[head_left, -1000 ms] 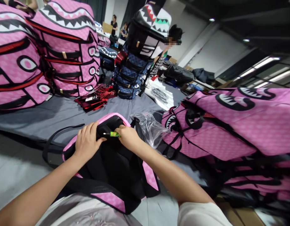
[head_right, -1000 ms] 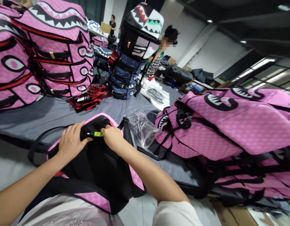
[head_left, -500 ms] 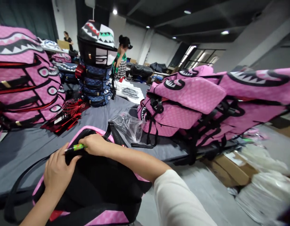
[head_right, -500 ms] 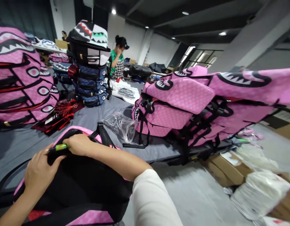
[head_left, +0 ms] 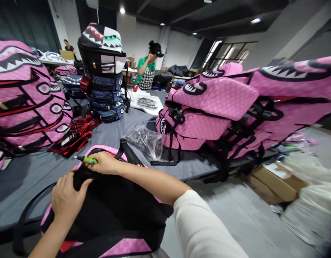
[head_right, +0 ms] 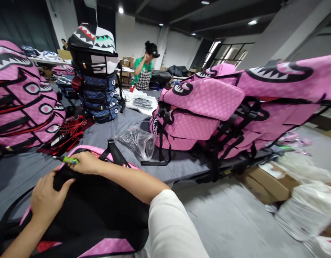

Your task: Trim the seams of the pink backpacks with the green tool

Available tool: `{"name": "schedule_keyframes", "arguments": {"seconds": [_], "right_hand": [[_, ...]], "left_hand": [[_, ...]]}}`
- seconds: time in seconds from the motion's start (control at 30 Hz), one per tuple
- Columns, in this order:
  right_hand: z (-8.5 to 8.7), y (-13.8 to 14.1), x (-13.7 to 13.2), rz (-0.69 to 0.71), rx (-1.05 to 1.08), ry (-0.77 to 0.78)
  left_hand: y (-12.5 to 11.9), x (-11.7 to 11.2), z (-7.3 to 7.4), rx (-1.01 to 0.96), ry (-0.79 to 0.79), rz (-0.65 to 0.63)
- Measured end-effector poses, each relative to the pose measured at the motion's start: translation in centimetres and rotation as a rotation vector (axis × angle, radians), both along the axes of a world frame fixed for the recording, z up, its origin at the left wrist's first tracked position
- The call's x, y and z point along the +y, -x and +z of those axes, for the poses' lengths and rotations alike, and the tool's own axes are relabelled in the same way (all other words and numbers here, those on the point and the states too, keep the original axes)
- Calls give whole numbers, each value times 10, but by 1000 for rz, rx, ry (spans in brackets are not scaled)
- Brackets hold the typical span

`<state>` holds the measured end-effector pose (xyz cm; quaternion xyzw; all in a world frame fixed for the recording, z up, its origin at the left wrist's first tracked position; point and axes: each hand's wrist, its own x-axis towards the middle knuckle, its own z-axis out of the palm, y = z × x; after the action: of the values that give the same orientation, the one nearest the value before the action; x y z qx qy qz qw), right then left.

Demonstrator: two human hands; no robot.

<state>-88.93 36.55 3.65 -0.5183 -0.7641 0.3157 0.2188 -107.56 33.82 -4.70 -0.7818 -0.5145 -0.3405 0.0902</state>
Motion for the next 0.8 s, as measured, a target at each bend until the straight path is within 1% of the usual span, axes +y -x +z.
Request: {"name": "schedule_keyframes", "arguments": {"seconds": [0.13, 0.2, 0.33, 0.4, 0.5, 0.63, 0.73, 0.8], "right_hand": [[8, -5, -1, 59, -212, -182], [14, -6, -1, 68, -276, -194], [24, 2, 0, -57, -319, -25], [27, 7, 2, -102, -324, 35], [28, 11, 0, -130, -300, 57], [31, 16, -9, -225, -283, 52], [42, 20, -16, -242, -416, 68], [49, 17, -19, -253, -518, 128]], "left_hand": [[-1, 1, -1, -43, -23, -29], [-2, 1, 0, -44, -21, -27], [-5, -3, 4, -8, 11, -4], [-5, -6, 7, -14, 18, 8], [-5, -9, 7, -25, 22, 11], [-3, -7, 5, -28, -9, -1], [0, -6, 5, -32, -28, -8], [2, -6, 5, -47, -14, -23]]}}
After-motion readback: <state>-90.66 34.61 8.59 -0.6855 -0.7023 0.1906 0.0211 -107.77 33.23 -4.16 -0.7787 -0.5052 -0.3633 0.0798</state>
